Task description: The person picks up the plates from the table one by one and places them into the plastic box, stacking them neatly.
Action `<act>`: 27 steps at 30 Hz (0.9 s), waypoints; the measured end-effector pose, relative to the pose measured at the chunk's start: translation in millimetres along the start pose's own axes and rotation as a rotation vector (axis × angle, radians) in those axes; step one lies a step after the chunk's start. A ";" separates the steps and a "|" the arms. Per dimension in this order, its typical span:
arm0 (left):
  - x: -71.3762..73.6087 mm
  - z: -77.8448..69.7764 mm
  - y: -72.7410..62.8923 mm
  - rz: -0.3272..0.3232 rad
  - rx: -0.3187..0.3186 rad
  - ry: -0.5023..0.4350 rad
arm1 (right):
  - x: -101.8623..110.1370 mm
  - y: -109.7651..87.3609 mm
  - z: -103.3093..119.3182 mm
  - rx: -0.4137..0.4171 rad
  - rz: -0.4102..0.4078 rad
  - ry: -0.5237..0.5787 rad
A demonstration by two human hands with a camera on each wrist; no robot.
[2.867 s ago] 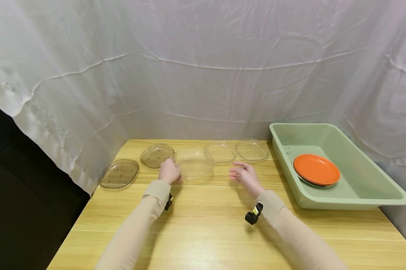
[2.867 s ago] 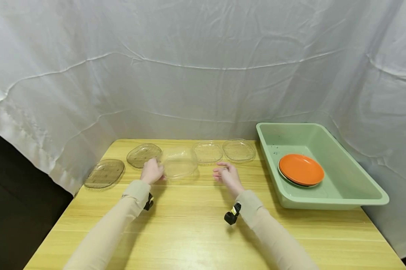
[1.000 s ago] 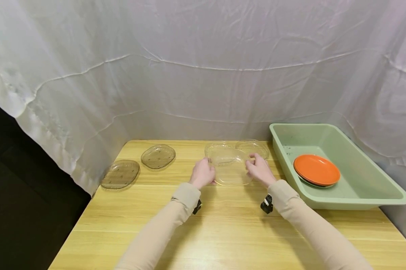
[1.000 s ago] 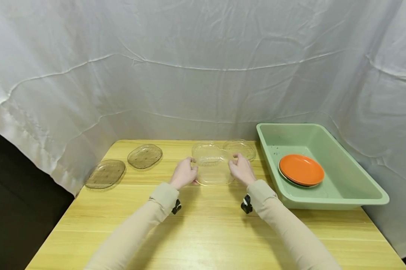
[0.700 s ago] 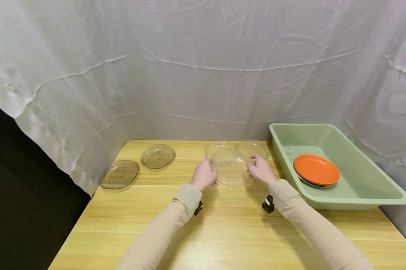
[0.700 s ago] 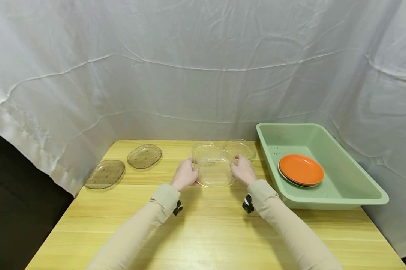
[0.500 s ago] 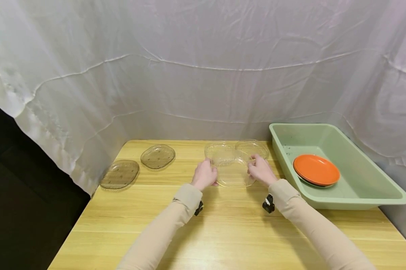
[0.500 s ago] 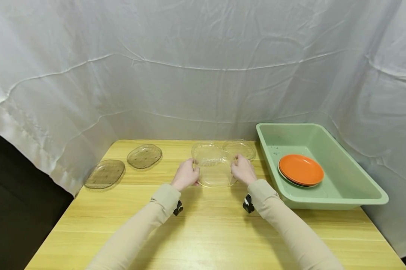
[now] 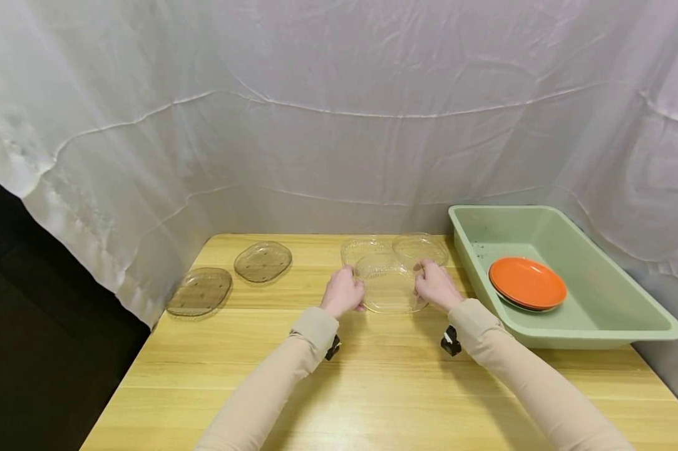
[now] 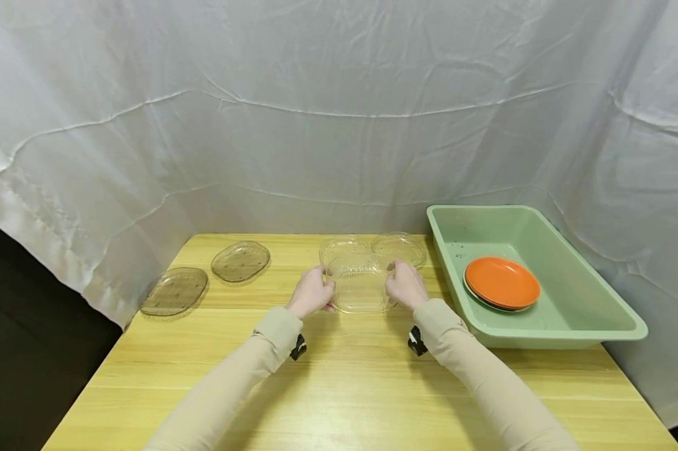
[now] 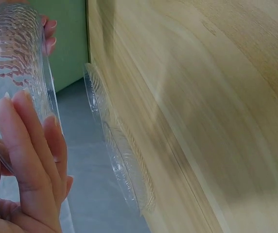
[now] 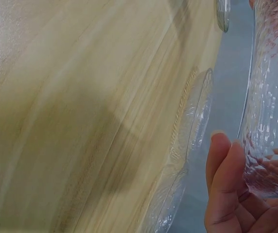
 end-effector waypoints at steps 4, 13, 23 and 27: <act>0.4 0.3 0.5 0.002 0.008 -0.016 | 0.8 -0.7 -0.3 0.000 0.003 -0.004; -0.5 2.0 2.4 0.022 0.050 -0.084 | 4.7 -2.6 0.3 -0.013 0.035 -0.001; 1.6 -0.5 0.2 0.016 0.037 -0.141 | 15.8 -7.1 5.6 -0.034 0.094 0.102; 1.8 -0.2 -0.1 0.008 0.037 -0.163 | 24.0 -9.5 7.9 -0.039 0.085 0.093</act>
Point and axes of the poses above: each hand's wrist, its own y-axis towards the middle knuckle, its own x-axis out of the back of the hand, z = x × y, the point moved 5 cm from there along y, towards the middle knuckle, and after that the axes turned 6 degrees about -x, right-handed, at the moved point
